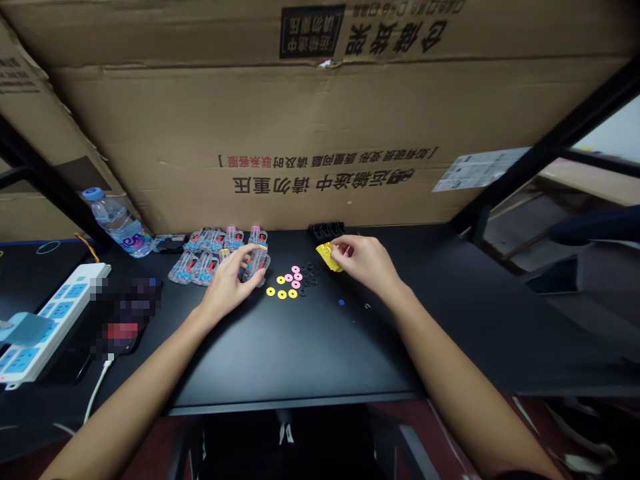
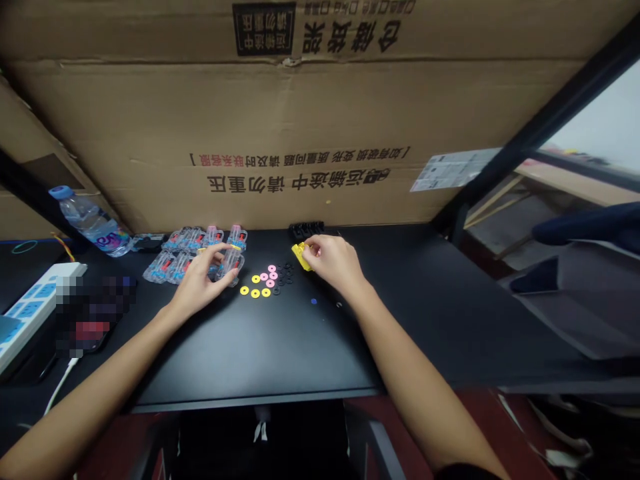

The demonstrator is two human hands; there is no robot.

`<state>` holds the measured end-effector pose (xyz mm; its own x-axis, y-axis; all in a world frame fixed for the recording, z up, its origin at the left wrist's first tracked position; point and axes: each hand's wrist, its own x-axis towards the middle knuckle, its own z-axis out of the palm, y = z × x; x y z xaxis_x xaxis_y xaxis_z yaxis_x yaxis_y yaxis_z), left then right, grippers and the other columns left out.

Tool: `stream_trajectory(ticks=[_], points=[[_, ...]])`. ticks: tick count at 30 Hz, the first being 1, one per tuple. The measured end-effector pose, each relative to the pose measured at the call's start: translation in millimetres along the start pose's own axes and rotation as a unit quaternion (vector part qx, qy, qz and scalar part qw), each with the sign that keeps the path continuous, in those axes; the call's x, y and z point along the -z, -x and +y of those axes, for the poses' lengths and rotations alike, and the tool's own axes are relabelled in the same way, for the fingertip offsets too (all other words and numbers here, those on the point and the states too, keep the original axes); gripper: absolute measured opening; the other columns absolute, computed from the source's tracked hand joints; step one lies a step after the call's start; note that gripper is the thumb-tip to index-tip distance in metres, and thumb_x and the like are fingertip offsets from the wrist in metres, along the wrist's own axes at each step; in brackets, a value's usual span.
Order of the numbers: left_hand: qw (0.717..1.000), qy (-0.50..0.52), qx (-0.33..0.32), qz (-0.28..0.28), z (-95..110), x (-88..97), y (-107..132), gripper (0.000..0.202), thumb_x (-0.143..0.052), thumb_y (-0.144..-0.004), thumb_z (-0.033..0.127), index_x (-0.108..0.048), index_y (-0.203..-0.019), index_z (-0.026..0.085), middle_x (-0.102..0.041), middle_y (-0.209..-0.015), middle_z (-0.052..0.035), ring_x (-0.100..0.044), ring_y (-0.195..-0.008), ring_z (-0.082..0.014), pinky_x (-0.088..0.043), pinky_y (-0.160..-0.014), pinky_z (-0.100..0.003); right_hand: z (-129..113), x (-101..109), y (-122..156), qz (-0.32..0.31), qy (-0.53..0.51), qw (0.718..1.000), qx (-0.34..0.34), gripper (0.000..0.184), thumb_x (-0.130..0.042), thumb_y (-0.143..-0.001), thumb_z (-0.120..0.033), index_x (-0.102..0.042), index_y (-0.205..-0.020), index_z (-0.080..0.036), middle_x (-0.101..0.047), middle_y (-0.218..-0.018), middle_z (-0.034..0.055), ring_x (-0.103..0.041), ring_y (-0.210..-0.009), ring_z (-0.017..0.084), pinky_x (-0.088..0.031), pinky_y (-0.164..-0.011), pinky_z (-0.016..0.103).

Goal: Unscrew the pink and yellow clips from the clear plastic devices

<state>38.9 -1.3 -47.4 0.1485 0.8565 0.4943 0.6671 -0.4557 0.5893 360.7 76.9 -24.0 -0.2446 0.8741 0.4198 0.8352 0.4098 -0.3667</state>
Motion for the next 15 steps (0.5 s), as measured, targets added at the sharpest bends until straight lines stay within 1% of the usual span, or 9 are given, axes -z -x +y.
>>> stream_trajectory(ticks=[3, 4, 6, 8, 10, 12, 13, 15], points=[[0.999, -0.049, 0.019, -0.002, -2, -2.3, 1, 0.046, -0.072, -0.095, 0.037, -0.059, -0.138, 0.03, -0.069, -0.099, -0.0025, -0.064, -0.109, -0.0271, -0.036, -0.115, -0.051, -2, -6, 2, 0.003, 0.062, 0.997, 0.042, 0.018, -0.066, -0.088, -0.026, -0.083, -0.087, -0.024, -0.079, -0.075, 0.0061, -0.068, -0.074, 0.025, -0.048, -0.065, 0.035], [0.998, -0.062, 0.029, 0.0, -3, -3.1, 1, 0.047, -0.072, -0.094, 0.038, -0.059, -0.139, 0.03, -0.069, -0.098, -0.0024, -0.063, -0.111, -0.0283, -0.033, -0.116, -0.053, -2, -10, 3, 0.004, 0.079, 0.995, 0.061, 0.017, -0.066, -0.088, -0.025, -0.082, -0.084, -0.023, -0.078, -0.073, 0.0066, -0.066, -0.075, 0.026, -0.048, -0.066, 0.036], [0.996, -0.08, 0.041, 0.003, -7, -4.5, 1, 0.05, -0.072, -0.094, 0.04, -0.058, -0.141, 0.031, -0.069, -0.097, -0.0034, -0.062, -0.113, -0.0303, -0.03, -0.115, -0.054, 0, -15, 4, 0.005, 0.102, 0.991, 0.086, 0.017, -0.066, -0.089, -0.022, -0.081, -0.082, -0.023, -0.076, -0.072, 0.0076, -0.063, -0.076, 0.027, -0.047, -0.068, 0.037], [0.995, -0.091, 0.035, 0.005, -12, -5.5, 0, 0.05, -0.072, -0.094, 0.041, -0.06, -0.142, 0.031, -0.07, -0.093, -0.0045, -0.06, -0.112, -0.0318, -0.03, -0.113, -0.054, 0, -16, 3, 0.02, 0.103, 0.991, 0.086, 0.017, -0.066, -0.089, -0.021, -0.082, -0.085, -0.021, -0.076, -0.075, 0.0091, -0.062, -0.077, 0.028, -0.047, -0.07, 0.039], [0.995, -0.102, 0.019, 0.005, -14, -6.1, -1, 0.042, -0.071, -0.095, 0.041, -0.064, -0.136, 0.031, -0.073, -0.094, -0.0061, -0.059, -0.112, -0.033, -0.028, -0.113, -0.055, -4, -13, 3, 0.049, 0.069, 0.993, 0.081, 0.018, -0.064, -0.091, -0.019, -0.082, -0.09, -0.021, -0.075, -0.079, 0.0104, -0.063, -0.08, 0.029, -0.049, -0.073, 0.042], [0.993, -0.114, 0.005, 0.001, -14, -6.3, -2, 0.03, -0.069, -0.097, 0.041, -0.068, -0.125, 0.03, -0.077, -0.102, -0.0077, -0.058, -0.116, -0.0345, -0.026, -0.114, -0.056, -15, -10, 5, 0.069, -0.001, 0.992, 0.101, 0.019, -0.063, -0.093, -0.019, -0.082, -0.093, -0.023, -0.075, -0.082, 0.0099, -0.064, -0.081, 0.029, -0.051, -0.076, 0.044], [0.993, -0.119, 0.003, -0.002, -12, -6.2, -2, 0.026, -0.069, -0.097, 0.04, -0.069, -0.12, 0.029, -0.078, -0.107, -0.0082, -0.057, -0.119, -0.0353, -0.025, -0.114, -0.057, -23, -9, 7, 0.067, -0.045, 0.989, 0.124, 0.019, -0.063, -0.094, -0.02, -0.082, -0.093, -0.025, -0.075, -0.083, 0.0089, -0.065, -0.081, 0.029, -0.051, -0.076, 0.044], [0.993, -0.122, 0.006, -0.004, -8, -5.1, -3, 0.021, -0.069, -0.097, 0.04, -0.069, -0.113, 0.027, -0.078, -0.113, -0.0086, -0.056, -0.121, -0.0359, -0.024, -0.114, -0.058, -42, -10, 13, 0.029, -0.124, 0.973, 0.19, 0.019, -0.064, -0.097, -0.023, -0.082, -0.094, -0.028, -0.076, -0.086, 0.0069, -0.065, -0.08, 0.028, -0.053, -0.077, 0.044]])
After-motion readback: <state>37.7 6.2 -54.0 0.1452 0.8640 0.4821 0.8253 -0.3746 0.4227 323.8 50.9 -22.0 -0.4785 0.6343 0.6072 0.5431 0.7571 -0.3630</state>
